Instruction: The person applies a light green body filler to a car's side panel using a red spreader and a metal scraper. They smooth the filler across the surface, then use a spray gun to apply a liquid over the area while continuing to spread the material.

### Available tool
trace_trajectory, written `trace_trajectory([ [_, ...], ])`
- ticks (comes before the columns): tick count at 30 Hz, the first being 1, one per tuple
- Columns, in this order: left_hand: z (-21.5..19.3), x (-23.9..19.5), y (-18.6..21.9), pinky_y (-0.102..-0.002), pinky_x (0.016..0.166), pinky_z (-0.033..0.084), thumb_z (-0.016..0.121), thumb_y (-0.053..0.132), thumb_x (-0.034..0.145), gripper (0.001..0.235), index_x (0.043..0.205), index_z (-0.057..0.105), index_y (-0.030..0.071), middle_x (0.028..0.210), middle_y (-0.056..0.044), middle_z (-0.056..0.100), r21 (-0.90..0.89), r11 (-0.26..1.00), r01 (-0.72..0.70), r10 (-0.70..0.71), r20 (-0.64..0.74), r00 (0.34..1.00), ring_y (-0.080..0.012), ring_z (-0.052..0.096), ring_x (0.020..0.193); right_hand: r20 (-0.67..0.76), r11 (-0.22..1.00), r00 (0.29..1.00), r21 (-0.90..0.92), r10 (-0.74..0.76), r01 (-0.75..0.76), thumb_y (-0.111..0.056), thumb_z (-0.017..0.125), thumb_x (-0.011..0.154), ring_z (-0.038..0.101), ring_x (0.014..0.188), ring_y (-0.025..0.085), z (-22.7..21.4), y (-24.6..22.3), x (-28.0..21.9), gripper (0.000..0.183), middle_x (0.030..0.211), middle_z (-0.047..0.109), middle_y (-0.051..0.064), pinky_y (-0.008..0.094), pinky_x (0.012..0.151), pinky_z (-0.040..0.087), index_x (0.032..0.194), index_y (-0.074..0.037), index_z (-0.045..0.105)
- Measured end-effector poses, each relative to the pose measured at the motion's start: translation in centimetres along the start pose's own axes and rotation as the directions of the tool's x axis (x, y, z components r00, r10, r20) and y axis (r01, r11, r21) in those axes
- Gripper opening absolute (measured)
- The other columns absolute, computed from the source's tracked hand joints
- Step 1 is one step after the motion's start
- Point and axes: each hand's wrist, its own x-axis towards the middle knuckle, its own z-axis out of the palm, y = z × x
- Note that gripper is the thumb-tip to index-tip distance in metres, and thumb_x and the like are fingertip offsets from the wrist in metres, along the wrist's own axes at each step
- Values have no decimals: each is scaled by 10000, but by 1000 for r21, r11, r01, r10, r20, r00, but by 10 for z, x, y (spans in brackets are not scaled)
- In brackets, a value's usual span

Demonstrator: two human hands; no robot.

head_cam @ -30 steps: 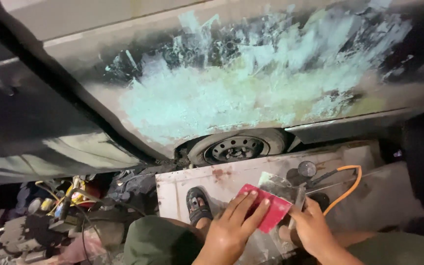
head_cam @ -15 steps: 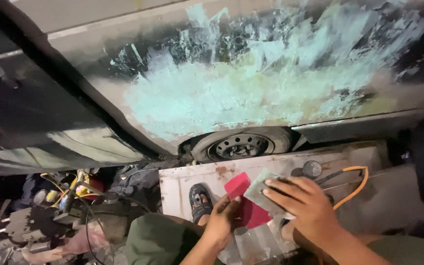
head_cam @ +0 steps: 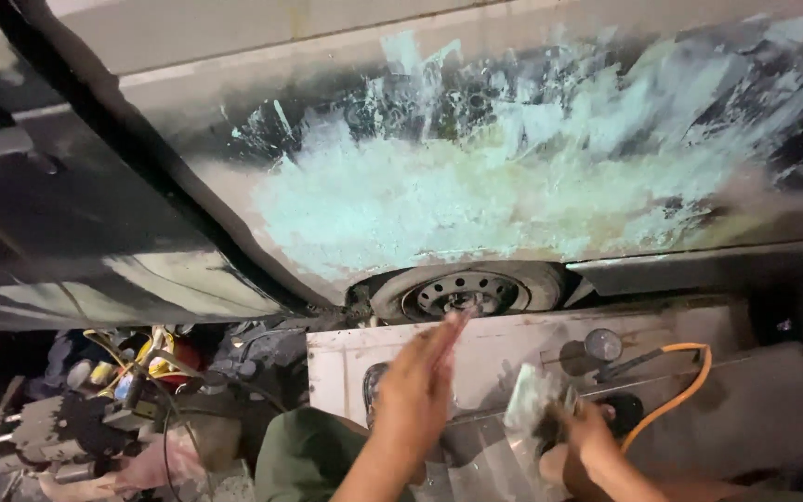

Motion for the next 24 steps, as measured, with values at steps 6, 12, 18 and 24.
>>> trace_trajectory([
  [6, 38, -35, -27, -456, 734, 601, 676, -59, 875, 747, 1556, 447, 147, 1328, -166, 618, 293, 879, -375, 285, 309, 908, -360, 652, 1107, 37, 938, 978, 290, -207, 187, -208, 688, 909, 703, 1037, 332, 27, -122, -65, 356, 1139, 780, 194, 440, 909, 517, 1145, 51, 752],
  [12, 51, -19, -98, -393, 470, 550, 590, -58, 785, 680, 1444, 588, 108, 1033, -104, 675, 534, 778, -330, 139, 366, 920, -293, 672, 697, -172, 967, 953, 10, -249, 255, -386, 793, 883, 430, 629, 194, 1, -172, -39, 339, 665, 481, 61, 371, 594, 332, 813, -97, 629],
  [18, 7, 66, -96, -414, 922, 618, 501, 382, 998, 539, 1432, 559, 66, 1296, -153, 698, -626, 397, 671, -834, 59, 549, -318, 697, 1184, -72, 905, 943, 266, -326, 333, -192, 622, 1002, 76, 468, 170, -15, -205, -76, 563, 686, 20, 8, 462, 545, 132, 728, -144, 133],
  [24, -49, 196, -133, -358, 822, 619, 560, 204, 1028, 255, 1196, 606, 18, 1055, -136, 655, -956, 273, 103, -883, -207, 422, -243, 675, 945, -86, 926, 922, -11, -377, 378, -345, 777, 935, 413, 641, 205, -7, -144, -52, 366, 655, 417, 47, 387, 640, 307, 769, -88, 575],
])
